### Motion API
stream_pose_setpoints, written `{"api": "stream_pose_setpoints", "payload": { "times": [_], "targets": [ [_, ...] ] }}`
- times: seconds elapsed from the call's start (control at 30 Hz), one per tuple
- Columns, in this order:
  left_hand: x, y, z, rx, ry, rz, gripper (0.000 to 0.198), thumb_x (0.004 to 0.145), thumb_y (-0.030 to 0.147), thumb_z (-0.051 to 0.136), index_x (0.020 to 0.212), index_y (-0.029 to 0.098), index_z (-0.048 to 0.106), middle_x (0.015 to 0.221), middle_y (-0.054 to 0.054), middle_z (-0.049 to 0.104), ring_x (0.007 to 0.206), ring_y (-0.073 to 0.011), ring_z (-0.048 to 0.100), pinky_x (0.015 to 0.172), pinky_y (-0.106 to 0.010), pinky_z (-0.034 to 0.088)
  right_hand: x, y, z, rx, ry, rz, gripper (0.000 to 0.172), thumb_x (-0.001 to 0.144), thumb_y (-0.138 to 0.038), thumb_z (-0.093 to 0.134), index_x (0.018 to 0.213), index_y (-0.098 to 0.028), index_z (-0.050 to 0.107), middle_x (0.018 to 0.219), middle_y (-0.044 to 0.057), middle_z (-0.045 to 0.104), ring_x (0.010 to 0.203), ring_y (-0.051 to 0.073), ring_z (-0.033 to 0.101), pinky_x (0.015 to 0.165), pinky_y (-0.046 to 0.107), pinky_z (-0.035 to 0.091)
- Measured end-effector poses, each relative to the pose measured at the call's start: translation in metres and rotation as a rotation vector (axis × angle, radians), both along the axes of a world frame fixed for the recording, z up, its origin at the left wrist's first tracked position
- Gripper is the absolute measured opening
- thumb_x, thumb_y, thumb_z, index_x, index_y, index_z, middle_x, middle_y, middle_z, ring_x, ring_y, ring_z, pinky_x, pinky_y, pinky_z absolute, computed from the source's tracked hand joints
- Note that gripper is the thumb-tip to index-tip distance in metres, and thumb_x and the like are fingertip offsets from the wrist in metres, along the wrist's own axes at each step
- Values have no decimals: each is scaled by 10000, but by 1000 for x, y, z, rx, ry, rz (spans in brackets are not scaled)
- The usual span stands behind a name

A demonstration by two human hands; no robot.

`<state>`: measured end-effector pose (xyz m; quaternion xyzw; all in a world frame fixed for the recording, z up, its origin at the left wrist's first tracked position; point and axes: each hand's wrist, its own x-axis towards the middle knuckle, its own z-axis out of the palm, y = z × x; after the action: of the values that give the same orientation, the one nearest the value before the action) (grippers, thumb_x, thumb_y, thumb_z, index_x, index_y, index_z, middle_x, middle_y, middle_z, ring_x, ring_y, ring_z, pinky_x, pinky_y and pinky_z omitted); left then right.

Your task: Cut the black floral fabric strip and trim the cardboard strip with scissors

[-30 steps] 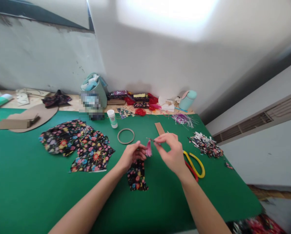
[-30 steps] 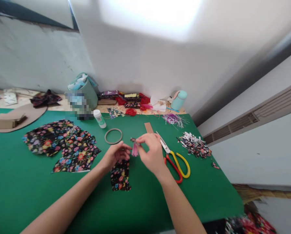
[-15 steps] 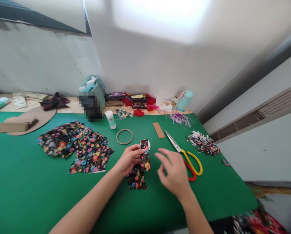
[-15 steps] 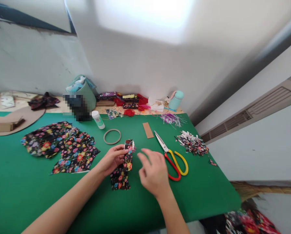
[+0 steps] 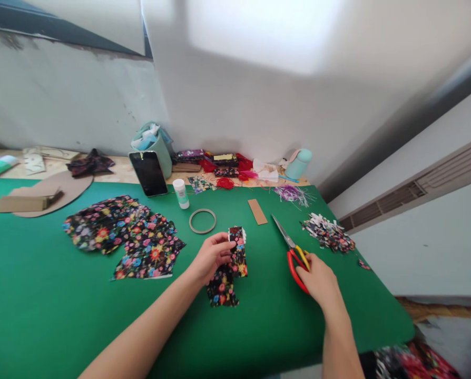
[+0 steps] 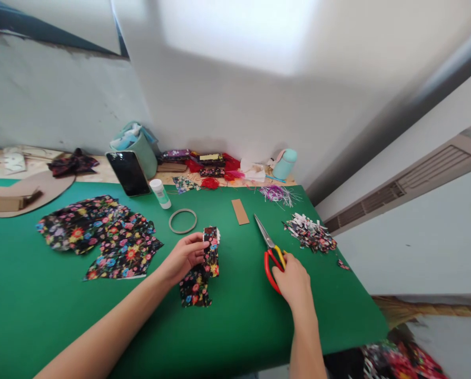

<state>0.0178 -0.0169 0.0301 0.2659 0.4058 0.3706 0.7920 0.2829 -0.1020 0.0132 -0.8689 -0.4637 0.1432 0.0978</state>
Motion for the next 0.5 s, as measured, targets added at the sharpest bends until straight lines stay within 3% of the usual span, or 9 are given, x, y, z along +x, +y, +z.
{"api": "stream_pose_setpoints", "payload": {
  "times": [0.07,0.2,0.27,0.33,0.4,0.5],
  "targets": [
    [0,0,2,-24,-15,12,340,523,209,820,739,150,565,653,25,601,507,-64,552,500,-179,448,0,-7,-3,137,194,-111,138,685,-278,588,787,-210,522,723,40,576,666,208,569,616,314,422],
    [-1,0,7,-62,-34,112,356,481,183,831,717,147,567,658,31,612,524,-60,563,519,-170,460,-18,-28,2,512,937,-198,397,603,-488,715,783,-234,470,664,-49,461,445,73,353,397,210,285],
    [-1,0,8,-70,-48,124,358,469,179,837,709,141,575,659,30,614,530,-56,563,523,-164,457,-35,-36,17,653,1199,-143,500,540,-572,740,807,-229,494,763,-22,507,468,62,376,382,199,310],
    [-1,-1,8,-73,-59,109,354,467,181,843,697,136,578,650,30,608,524,-52,555,523,-161,451,-55,-41,36,623,1363,-101,509,612,-668,646,812,-217,523,707,-8,495,480,91,415,376,224,360],
    [-1,-2,8,-66,-62,88,347,472,183,847,687,132,580,640,30,601,526,-53,554,527,-161,446,-74,-44,52,478,1470,-88,492,707,-679,553,826,-201,543,669,8,504,478,110,441,372,237,388],
    [0,-3,8,-53,-59,80,344,477,186,850,684,131,581,639,27,599,543,-59,562,541,-167,444,-99,-50,56,329,1502,-77,517,696,-676,584,848,-182,567,626,2,506,465,114,467,375,237,419]
  ]
}}
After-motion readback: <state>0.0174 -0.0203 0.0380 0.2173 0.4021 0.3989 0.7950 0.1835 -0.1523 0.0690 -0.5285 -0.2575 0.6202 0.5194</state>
